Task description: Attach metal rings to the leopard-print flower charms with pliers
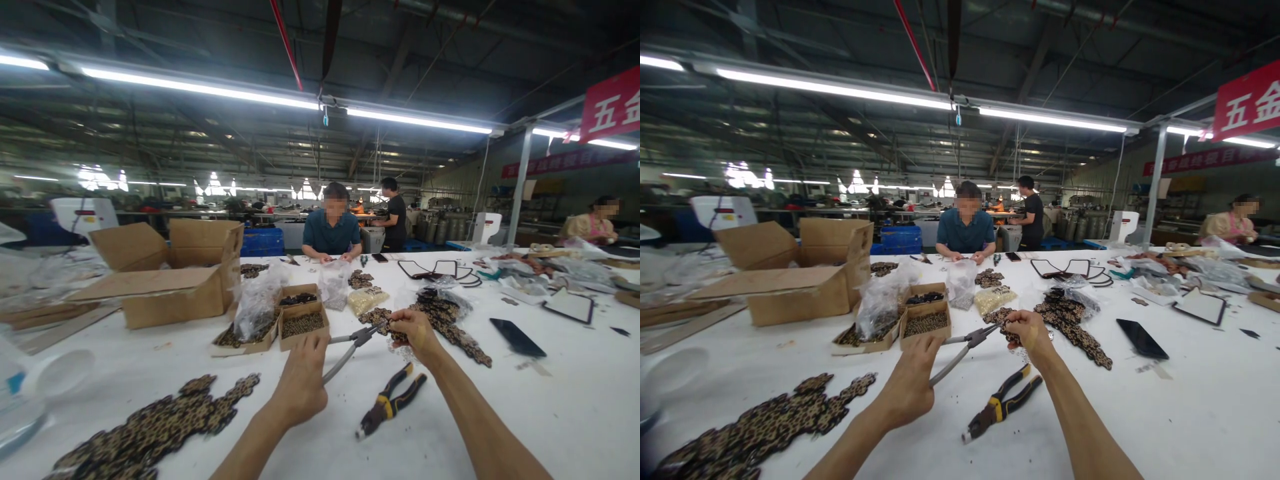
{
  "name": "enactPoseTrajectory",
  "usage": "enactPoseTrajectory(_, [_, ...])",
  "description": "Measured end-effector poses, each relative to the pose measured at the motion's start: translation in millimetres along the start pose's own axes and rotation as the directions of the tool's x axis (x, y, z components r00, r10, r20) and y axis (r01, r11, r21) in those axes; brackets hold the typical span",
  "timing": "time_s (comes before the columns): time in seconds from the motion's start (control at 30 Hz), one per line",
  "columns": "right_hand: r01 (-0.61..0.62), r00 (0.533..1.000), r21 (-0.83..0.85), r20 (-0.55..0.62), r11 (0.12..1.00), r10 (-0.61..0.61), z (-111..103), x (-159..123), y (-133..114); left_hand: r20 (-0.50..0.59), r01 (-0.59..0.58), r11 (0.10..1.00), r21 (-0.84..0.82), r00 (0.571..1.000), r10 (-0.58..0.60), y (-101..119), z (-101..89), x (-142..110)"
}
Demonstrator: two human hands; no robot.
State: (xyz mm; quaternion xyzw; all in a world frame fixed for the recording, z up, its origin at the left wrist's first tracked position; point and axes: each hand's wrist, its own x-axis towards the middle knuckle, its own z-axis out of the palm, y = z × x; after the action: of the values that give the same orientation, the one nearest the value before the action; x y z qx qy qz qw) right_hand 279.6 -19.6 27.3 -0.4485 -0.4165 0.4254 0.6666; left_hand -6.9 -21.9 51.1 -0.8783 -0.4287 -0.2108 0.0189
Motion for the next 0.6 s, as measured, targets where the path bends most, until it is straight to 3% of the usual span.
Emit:
enactPoseTrajectory(0.27, [0.045,0.997,0.002,0.061,0.999,-0.045,-1.6,-1.5,1.9,0.032,0.023,0.999,0.037,0.999,-0.024,5.5,-5.3,1.4])
enactPoseTrajectory(0.4, [0.106,0.990,-0.055,0.101,0.993,-0.100,-5.0,-0.1,5.4,0.073,0.015,1.000,-0.019,0.997,-0.014,5.1,-2.5,-1.1])
enactPoseTrajectory(0.6, [0.096,0.979,-0.028,0.184,0.995,-0.089,-10.7,5.2,13.4,0.113,0.008,0.995,-0.098,0.994,0.003,4.3,-2.5,-2.4])
